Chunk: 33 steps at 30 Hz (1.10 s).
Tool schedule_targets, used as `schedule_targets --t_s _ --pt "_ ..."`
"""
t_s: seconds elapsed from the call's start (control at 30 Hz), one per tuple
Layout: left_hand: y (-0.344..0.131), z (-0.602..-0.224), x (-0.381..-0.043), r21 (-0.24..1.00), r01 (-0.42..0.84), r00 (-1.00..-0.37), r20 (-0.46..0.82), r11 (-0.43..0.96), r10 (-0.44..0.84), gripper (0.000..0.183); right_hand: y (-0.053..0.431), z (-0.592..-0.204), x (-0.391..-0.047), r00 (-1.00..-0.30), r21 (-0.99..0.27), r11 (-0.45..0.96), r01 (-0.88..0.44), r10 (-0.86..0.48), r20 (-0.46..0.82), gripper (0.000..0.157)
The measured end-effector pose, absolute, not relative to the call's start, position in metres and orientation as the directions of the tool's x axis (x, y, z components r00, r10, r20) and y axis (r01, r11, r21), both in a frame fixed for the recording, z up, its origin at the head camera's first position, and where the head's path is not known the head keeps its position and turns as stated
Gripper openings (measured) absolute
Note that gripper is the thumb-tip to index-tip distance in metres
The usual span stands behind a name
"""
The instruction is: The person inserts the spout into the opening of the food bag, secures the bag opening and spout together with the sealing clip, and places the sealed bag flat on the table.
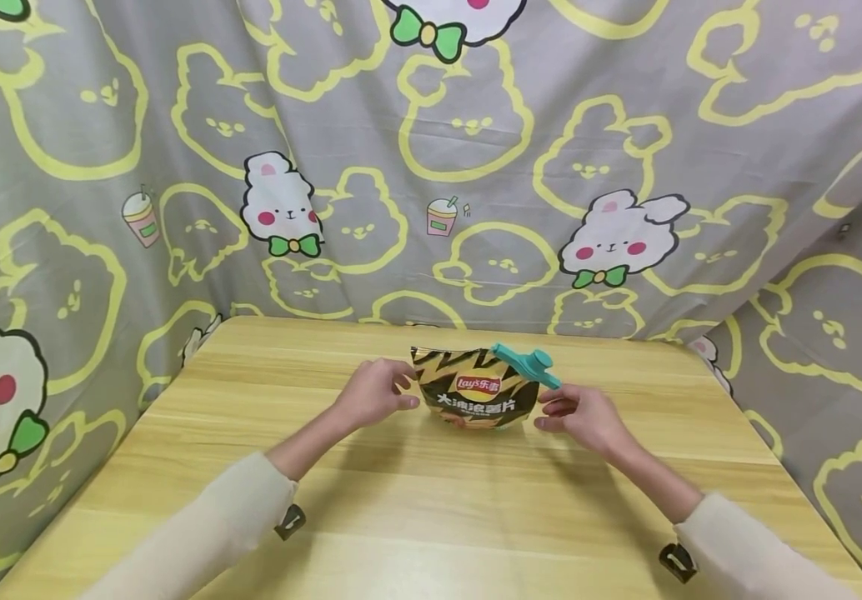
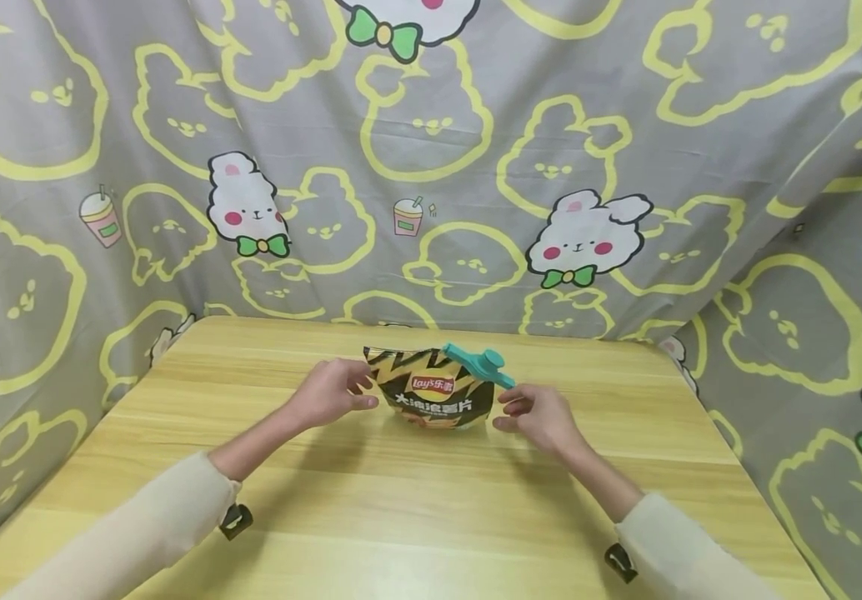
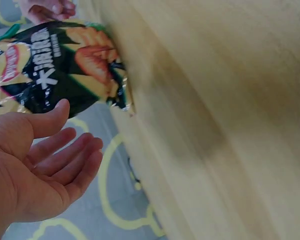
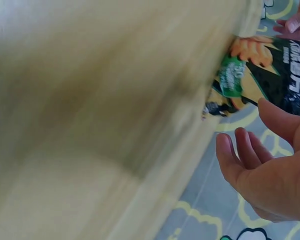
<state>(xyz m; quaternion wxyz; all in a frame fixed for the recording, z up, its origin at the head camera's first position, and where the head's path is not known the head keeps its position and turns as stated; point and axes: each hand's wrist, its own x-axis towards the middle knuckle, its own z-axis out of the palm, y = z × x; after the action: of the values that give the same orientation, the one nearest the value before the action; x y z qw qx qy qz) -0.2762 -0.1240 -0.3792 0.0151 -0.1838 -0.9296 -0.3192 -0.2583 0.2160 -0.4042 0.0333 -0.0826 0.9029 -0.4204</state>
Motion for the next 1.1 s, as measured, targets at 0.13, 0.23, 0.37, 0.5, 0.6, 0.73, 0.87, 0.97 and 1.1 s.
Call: schedule_targets --t_s 0.13,0.23,0.37,0.5,0.6,0.73,0.87,0.97,1.1 --pt "-0.12 -0.388 -0.278 0.618 0.343 -0.935 0.151 0.707 0.322 0.04 0.211 -0.413 -0.259 -0.985 -0.778 0.617 -0.122 -0.171 0.019 0.055" --pt "-0.118 -0.395 -0.279 0.629 0.342 -0.935 0.157 0.698 0.317 0.039 0.207 -0.418 -0.26 -0.986 -0.796 0.593 -0.126 -0.163 0.035 0.055" --pt "-0.116 -0.403 -0.281 0.641 0.341 -0.933 0.143 0.687 0.329 0.024 0.204 -0.423 -0.261 -0.985 -0.806 0.575 -0.138 -0.168 0.049 0.046" --pt "-0.113 -0.408 -0.282 0.657 0.35 -0.927 0.14 0.668 0.348 0.015 0.201 -0.425 -0.261 -0.982 -0.797 0.584 -0.158 -0.18 0.062 0.034" --pt "-0.111 -0.409 -0.282 0.66 0.35 -0.928 0.149 0.665 0.34 0.015 0.2 -0.426 -0.261 -0.982 -0.779 0.604 -0.166 -0.171 0.077 0.028" --pt "-0.109 -0.41 -0.283 0.655 0.35 -0.93 0.16 0.67 0.33 0.012 0.199 -0.427 -0.261 -0.985 -0.759 0.631 -0.163 -0.154 0.083 0.022" --pt "-0.108 -0.411 -0.285 0.662 0.357 -0.928 0.172 0.659 0.33 0.011 0.199 -0.428 -0.262 -0.986 -0.757 0.634 -0.157 -0.145 0.083 0.021" --pt "-0.107 -0.41 -0.285 0.678 0.346 -0.931 0.164 0.649 0.325 0.012 0.198 -0.427 -0.262 -0.987 -0.761 0.63 -0.154 -0.139 0.085 0.02" --pt "-0.107 -0.409 -0.285 0.694 0.329 -0.935 0.147 0.64 0.321 0.014 0.197 -0.426 -0.262 -0.989 -0.773 0.618 -0.143 -0.122 0.086 0.018"
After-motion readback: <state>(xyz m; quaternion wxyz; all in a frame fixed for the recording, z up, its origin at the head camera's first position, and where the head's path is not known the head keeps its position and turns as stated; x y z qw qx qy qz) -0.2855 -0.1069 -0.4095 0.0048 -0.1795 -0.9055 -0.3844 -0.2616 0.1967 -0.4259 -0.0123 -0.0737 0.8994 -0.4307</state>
